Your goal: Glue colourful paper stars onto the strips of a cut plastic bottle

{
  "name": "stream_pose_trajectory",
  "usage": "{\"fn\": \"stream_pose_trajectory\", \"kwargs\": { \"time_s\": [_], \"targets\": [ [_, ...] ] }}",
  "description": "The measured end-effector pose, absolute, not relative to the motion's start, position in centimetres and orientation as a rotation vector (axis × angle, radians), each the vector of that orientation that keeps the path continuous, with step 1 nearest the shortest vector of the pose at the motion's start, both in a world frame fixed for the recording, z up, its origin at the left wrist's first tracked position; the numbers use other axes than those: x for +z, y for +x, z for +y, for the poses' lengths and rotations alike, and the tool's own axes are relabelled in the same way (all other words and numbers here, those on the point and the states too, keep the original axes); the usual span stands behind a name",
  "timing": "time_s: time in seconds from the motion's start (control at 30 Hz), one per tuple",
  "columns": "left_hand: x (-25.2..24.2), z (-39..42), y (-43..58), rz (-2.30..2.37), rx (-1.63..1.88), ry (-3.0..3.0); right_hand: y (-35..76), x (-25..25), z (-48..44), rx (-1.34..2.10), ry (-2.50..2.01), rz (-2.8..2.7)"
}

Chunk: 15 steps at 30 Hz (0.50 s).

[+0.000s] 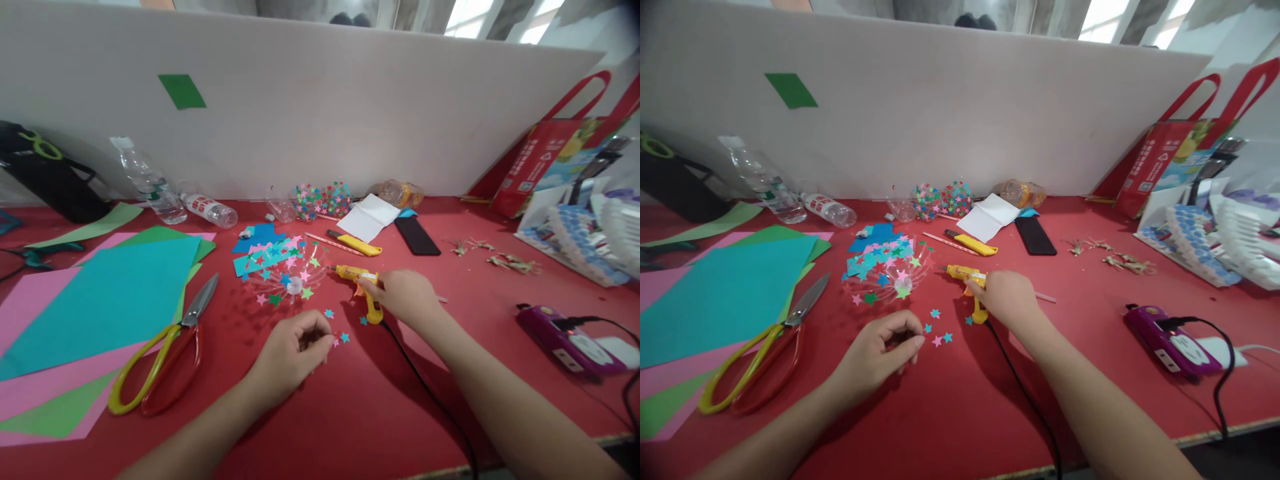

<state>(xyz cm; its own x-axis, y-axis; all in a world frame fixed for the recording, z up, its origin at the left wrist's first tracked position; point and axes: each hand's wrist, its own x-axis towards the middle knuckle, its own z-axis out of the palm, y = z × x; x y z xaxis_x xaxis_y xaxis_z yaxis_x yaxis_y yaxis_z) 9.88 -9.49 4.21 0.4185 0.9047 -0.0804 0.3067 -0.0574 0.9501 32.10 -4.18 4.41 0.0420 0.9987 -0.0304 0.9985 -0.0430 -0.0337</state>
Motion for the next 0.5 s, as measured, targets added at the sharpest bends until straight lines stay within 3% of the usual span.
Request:
{"fn": "stream_pose_trajectory", "kwargs": {
  "time_s": [0.3, 0.5],
  "targets": [
    [5.7, -9.7, 9.4, 1.111, 1.076, 1.772, 32.1, 3.0, -3.8, 0.177, -2.249, -2.196],
    [6.7, -9.4, 7.7, 1.183, 1.389, 1.713, 35.0, 4.0, -2.7, 0.042, -2.177, -1.861]
  ]
}}
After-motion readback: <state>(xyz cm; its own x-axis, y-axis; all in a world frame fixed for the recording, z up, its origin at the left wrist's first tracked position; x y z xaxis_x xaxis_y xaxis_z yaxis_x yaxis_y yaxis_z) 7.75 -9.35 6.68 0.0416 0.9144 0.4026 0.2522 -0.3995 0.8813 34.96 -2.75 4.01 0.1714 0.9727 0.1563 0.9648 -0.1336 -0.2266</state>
